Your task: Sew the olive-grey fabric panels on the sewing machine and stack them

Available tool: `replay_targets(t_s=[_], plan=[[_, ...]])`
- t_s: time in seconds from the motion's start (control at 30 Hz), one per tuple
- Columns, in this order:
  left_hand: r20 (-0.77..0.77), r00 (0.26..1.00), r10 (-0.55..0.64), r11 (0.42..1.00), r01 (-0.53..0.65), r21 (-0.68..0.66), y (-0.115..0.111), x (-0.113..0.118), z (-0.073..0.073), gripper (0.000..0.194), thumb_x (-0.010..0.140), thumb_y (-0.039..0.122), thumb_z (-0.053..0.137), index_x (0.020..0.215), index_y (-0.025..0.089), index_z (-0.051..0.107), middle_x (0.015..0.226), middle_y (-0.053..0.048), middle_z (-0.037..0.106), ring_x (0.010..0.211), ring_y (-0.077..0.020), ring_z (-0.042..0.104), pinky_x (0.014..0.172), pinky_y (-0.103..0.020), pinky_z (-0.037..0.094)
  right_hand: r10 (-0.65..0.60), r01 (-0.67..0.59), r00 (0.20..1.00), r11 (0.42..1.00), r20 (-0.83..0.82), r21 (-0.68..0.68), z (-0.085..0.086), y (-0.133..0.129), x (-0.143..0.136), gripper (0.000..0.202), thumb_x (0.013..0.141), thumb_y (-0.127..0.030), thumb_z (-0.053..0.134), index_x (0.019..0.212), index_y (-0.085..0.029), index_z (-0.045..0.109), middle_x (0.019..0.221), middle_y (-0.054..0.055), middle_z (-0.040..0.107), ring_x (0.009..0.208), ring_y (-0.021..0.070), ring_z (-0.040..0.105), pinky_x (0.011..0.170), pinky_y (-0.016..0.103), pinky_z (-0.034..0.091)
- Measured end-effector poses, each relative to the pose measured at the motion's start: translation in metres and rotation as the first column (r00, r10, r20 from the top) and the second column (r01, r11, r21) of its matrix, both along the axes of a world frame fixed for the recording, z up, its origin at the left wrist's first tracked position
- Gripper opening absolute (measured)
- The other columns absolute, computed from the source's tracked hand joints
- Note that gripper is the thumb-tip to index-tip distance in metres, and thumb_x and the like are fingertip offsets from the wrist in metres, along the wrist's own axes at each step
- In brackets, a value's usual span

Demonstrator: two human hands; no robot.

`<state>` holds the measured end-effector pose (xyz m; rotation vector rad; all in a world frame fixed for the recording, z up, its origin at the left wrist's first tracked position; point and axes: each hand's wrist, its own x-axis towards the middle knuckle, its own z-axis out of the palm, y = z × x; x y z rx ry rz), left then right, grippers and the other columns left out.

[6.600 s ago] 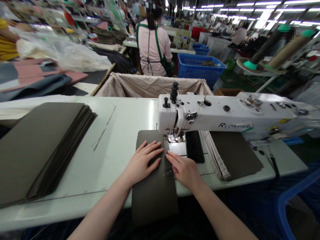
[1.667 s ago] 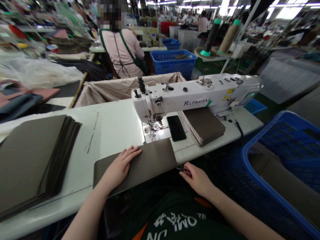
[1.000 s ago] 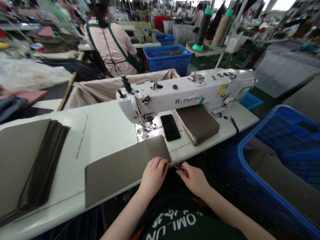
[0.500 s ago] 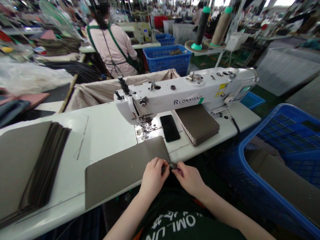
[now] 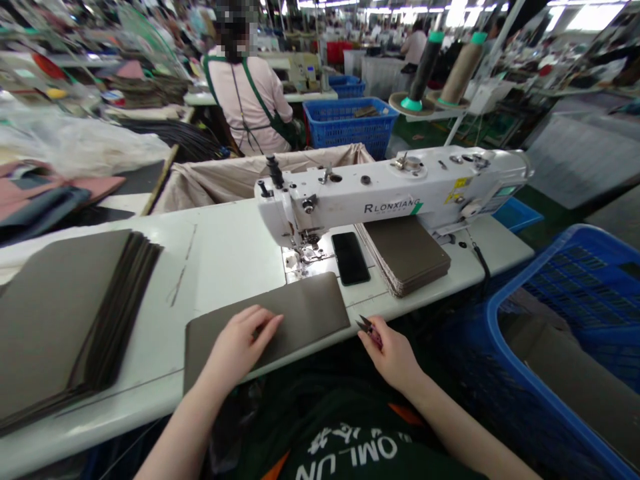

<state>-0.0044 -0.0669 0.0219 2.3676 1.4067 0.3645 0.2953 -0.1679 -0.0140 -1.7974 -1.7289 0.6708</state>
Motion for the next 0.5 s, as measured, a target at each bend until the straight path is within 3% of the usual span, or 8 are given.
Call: replay_targets(t_s=[0.03,0.13,0.2,0.27,0.4,0.5], plan=[[-0.045,0.997,0.068,0.996,-0.065,0.068,0.007,-0.013,-0.003,0.030,0.094,0.045,0.045,0.105,0.022,0.061,0.105,-0.007,0.064,0.100,-0.0238,0.059,0.089,-0.035,0.044,0.035,-0.034,0.999,0.999,-0.019,0.018,0.002,0.001,-0.002,0.028,0.094,-0.039,0.048,0.117,-0.023,0.055,0.090,0.002,0.070,0.078,0.0172,0.066,0.069,0.025,0.047],[-0.179,0.969,0.170,0.976,-0.140,0.167,0.020,-0.037,-0.011,0.063,0.085,0.053,0.055,0.138,0.022,0.042,0.133,-0.012,0.053,0.123,-0.0323,0.047,0.103,-0.046,0.034,0.164,-0.164,0.986,0.986,0.001,0.027,0.002,0.005,-0.013,0.047,0.090,-0.028,0.053,0.137,-0.030,0.045,0.109,0.001,0.070,0.090,0.0175,0.067,0.079,0.026,0.049],[-0.215,0.956,0.198,0.974,-0.167,0.154,0.020,-0.042,-0.012,0.072,0.080,0.057,0.060,0.139,0.019,0.042,0.126,-0.015,0.056,0.118,-0.0337,0.050,0.101,-0.047,0.036,0.207,-0.208,0.975,0.978,0.075,0.002,-0.003,0.007,-0.020,0.057,0.087,-0.021,0.053,0.142,-0.031,0.040,0.105,0.000,0.071,0.087,0.0185,0.067,0.077,0.028,0.049],[-0.200,0.960,0.195,0.980,-0.182,0.085,0.015,-0.041,-0.008,0.062,0.078,0.056,0.062,0.125,0.018,0.053,0.110,-0.013,0.061,0.105,-0.0318,0.056,0.092,-0.044,0.043,0.205,-0.207,0.969,0.978,0.140,-0.006,-0.008,0.008,-0.025,0.061,0.085,-0.018,0.051,0.144,-0.031,0.039,0.096,0.001,0.072,0.082,0.0197,0.068,0.072,0.029,0.050],[-0.073,0.993,0.096,0.983,-0.106,-0.147,-0.008,-0.049,0.020,0.028,0.089,0.048,0.051,0.091,0.023,0.063,0.089,-0.005,0.064,0.081,-0.0231,0.062,0.073,-0.033,0.048,0.202,-0.207,0.970,0.978,0.132,0.020,-0.012,0.009,-0.024,0.063,0.083,-0.016,0.047,0.143,-0.031,0.040,0.087,0.001,0.071,0.075,0.0199,0.068,0.068,0.030,0.050],[0.025,0.977,0.213,0.968,-0.207,-0.138,-0.021,-0.087,0.058,0.030,0.090,0.051,0.049,0.096,0.026,0.064,0.092,0.001,0.068,0.081,-0.0190,0.065,0.072,-0.027,0.050,0.204,-0.208,0.975,0.977,0.090,0.038,-0.006,0.005,-0.015,0.064,0.082,-0.016,0.047,0.144,-0.031,0.039,0.082,0.001,0.071,0.072,0.0199,0.068,0.067,0.031,0.052]])
